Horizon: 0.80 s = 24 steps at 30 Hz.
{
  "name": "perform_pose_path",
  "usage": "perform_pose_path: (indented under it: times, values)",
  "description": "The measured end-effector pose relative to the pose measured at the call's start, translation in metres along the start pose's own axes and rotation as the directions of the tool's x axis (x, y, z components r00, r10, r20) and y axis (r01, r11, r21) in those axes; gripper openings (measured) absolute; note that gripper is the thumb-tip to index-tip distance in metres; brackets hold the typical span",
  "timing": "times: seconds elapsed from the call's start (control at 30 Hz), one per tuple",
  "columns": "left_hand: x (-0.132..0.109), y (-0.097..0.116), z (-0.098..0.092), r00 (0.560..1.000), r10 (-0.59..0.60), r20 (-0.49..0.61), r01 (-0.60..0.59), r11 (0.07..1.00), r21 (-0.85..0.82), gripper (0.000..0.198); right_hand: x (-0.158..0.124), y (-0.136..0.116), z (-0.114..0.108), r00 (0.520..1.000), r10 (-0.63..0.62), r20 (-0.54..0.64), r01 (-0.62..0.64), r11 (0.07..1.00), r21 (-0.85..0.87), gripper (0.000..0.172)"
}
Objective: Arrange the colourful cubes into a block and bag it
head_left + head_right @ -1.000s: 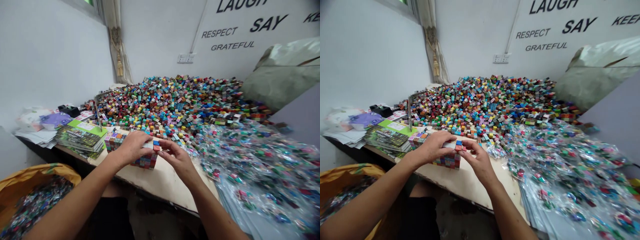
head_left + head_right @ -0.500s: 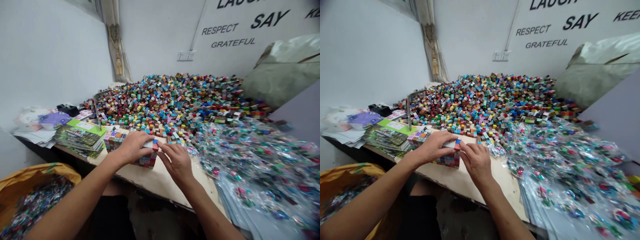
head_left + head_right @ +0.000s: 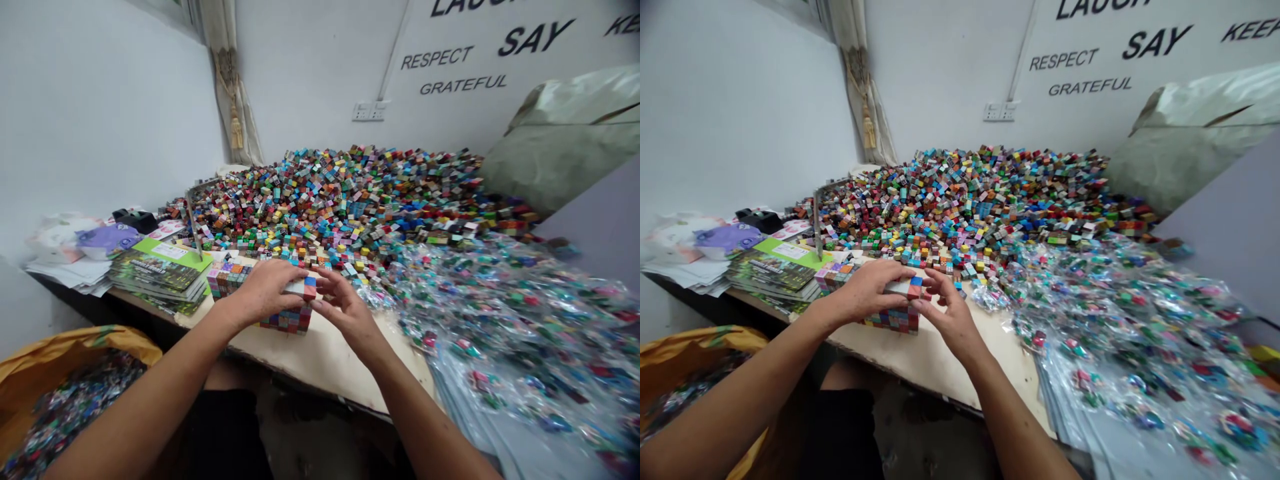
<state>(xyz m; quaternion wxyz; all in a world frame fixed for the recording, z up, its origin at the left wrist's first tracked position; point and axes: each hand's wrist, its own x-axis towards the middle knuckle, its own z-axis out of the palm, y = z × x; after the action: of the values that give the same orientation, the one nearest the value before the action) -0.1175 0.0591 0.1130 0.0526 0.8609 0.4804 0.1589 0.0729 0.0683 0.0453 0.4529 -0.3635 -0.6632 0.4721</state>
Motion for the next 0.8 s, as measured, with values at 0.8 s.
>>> perform_pose_path:
  times: [0.8]
  values:
    - [-0.030, 0.032, 0.009, 0.989, 0.039, -0.145, -0.017, 0.988, 0.153, 0.050, -0.043, 0.011, -0.034, 0.993, 0.002, -0.118, -0.027, 0.978, -0.208, 0.049]
